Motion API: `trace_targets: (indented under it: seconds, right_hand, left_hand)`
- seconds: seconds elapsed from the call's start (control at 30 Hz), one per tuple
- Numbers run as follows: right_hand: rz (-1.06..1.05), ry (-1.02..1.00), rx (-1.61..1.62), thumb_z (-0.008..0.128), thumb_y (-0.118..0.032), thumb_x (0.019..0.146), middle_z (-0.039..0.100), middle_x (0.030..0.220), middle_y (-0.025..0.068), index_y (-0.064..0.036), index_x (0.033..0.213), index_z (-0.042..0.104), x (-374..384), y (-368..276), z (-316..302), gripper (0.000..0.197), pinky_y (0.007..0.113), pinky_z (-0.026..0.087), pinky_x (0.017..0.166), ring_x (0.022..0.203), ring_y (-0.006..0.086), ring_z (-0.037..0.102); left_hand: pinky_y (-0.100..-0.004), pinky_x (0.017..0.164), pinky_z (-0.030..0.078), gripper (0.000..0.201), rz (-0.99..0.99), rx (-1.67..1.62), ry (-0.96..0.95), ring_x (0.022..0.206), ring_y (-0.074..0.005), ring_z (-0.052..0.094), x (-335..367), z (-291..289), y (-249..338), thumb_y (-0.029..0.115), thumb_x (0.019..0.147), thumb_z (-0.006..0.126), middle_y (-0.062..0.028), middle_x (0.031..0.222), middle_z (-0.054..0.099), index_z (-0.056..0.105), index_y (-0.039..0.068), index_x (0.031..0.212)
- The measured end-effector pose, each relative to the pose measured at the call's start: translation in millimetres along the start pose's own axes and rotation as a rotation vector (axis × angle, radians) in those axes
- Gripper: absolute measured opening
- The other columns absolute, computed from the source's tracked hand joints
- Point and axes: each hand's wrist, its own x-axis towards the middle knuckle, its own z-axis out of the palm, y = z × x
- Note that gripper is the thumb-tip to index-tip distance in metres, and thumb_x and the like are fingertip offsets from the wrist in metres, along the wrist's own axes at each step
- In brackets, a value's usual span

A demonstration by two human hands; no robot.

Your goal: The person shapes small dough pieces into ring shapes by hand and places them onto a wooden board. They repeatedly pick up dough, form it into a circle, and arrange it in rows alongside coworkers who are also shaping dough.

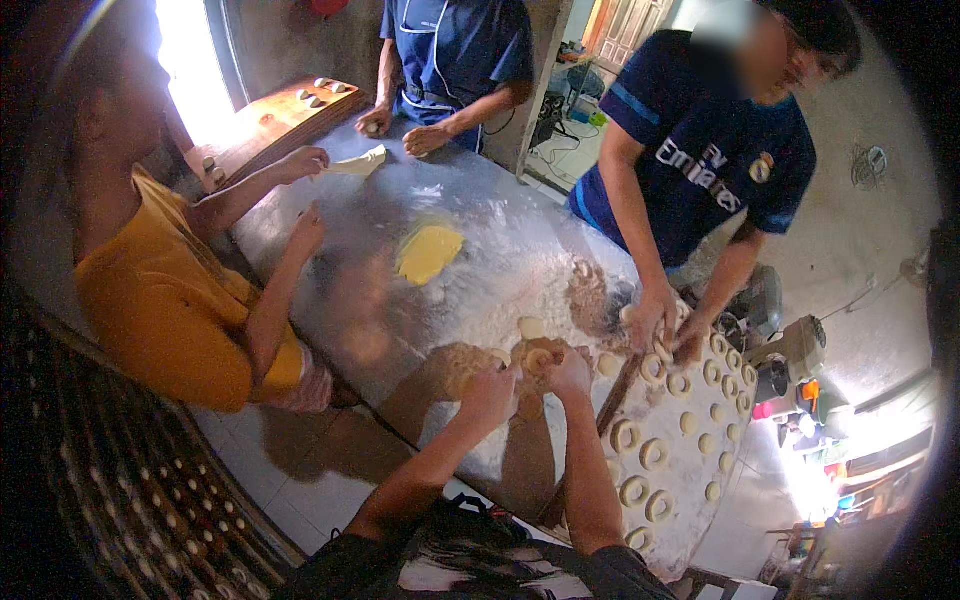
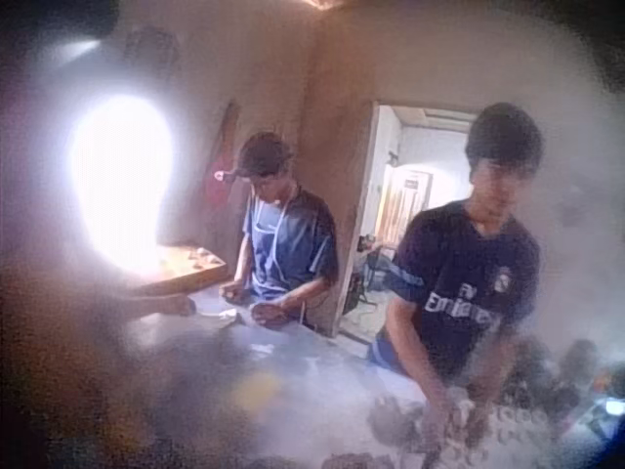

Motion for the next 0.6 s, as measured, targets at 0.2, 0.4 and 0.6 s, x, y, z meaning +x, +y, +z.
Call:
trace_targets:
  seconds: [0.2,0.4,0.6]
  right_hand:
    - [0.029,-0.081,0.206,0.078,-0.032,0.078,0.071,0.092,0.0129,-0.0004,0.098,0.066,-3.7,-16.7,-8.2,0.040,0.039,0.052,0.079,0.088,0.0263,0.069]
    - [0.055,-0.160,1.035,0.077,-0.014,0.079,0.066,0.096,0.0081,-0.0006,0.114,0.054,-27.3,-49.9,-38.7,0.044,0.032,0.052,0.076,0.086,0.0170,0.065]
    - [-0.049,0.178,0.525,0.076,-0.012,0.080,0.059,0.090,0.0053,-0.0043,0.114,0.050,-37.1,-62.8,-30.2,0.043,0.032,0.051,0.072,0.080,0.0192,0.059]
  left_hand:
    - [-0.0500,0.072,0.055,0.022,-0.094,-0.034,-0.073,0.078,-0.0403,0.068,37.5,5.8,-21.8,0.017,0.091,0.060,-0.0228,0.083,0.068,0.065,0.001,0.105]
    - [-0.0415,0.082,0.054,0.023,0.043,-0.741,-0.070,0.091,-0.0344,0.068,61.5,-7.4,-37.4,0.017,0.087,0.070,-0.0162,0.100,0.069,0.069,0.003,0.104]
    - [-0.0365,0.072,0.054,0.026,0.217,-0.528,-0.007,0.078,-0.0287,0.069,61.7,-50.1,-20.8,0.011,0.081,0.075,-0.0137,0.087,0.070,0.068,0.001,0.104]
